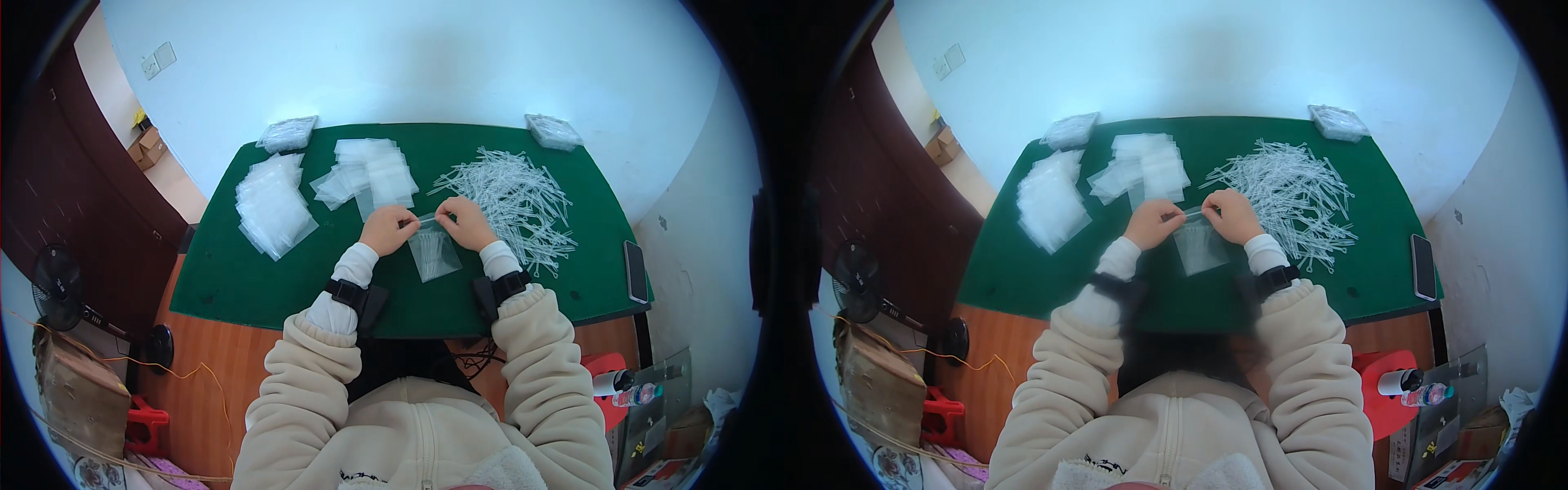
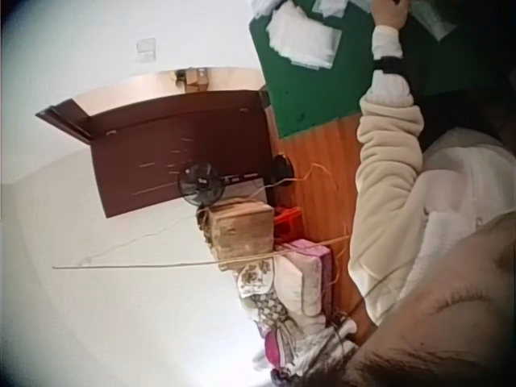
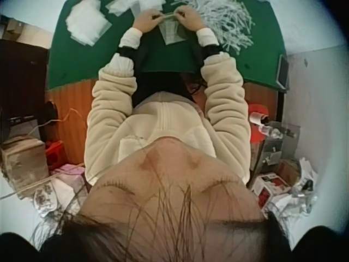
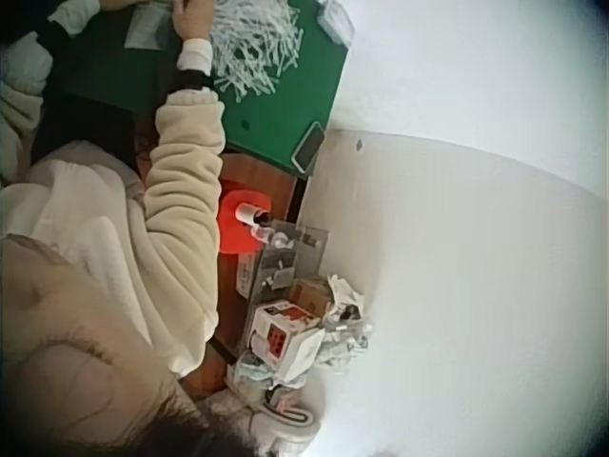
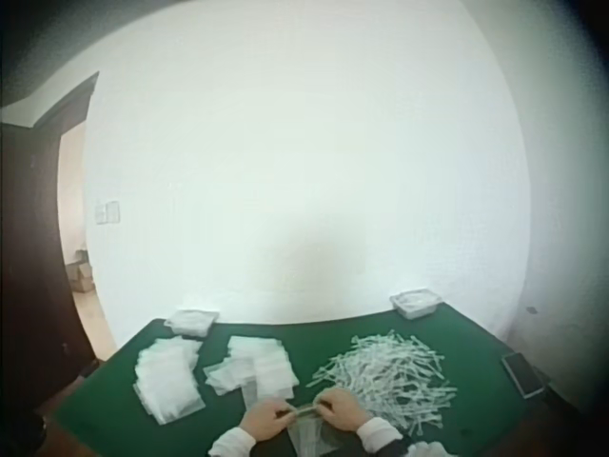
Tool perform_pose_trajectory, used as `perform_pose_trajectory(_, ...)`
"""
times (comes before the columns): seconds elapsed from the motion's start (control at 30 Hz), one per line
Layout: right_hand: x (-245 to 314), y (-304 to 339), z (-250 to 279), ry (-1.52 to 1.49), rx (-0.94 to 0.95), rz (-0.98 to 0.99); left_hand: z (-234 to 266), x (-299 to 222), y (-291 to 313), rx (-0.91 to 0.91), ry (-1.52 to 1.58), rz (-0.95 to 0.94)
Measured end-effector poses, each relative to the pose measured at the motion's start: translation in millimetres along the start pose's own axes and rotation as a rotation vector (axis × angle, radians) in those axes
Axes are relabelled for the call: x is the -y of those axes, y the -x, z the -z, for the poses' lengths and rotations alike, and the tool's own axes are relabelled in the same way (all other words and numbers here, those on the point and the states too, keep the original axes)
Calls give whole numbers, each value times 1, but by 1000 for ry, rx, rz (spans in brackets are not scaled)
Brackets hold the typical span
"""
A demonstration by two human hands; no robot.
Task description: Sorting through white shredded materials and placing small portions into clear plastic bags.
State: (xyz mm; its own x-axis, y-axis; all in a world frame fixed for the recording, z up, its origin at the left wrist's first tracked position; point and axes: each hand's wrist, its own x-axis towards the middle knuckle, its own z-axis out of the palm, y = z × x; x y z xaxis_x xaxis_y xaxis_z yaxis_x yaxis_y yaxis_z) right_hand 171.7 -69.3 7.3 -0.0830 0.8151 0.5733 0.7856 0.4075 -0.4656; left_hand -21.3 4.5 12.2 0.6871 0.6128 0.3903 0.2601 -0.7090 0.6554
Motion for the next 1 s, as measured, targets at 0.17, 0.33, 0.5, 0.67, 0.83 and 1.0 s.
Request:
perform_pose_trajectory(0.17,-5,2,2,96,-62,-166,3,2,1,-44,-57,-3)
perform_pose_trajectory(0.33,6,1,-3,-79,-120,-148,5,3,1,-53,-29,37)
perform_pose_trajectory(0.5,13,-1,-6,-53,-39,47,0,1,1,-2,-11,-34)
perform_pose_trajectory(0.67,21,-3,-7,-57,-10,87,-3,0,-1,-5,47,-114)
perform_pose_trajectory(0.83,20,-2,-8,-22,25,100,-4,0,0,-13,-29,-151)
perform_pose_trajectory(1.0,17,-2,-8,-15,-27,11,0,-2,-1,-50,-64,-97)
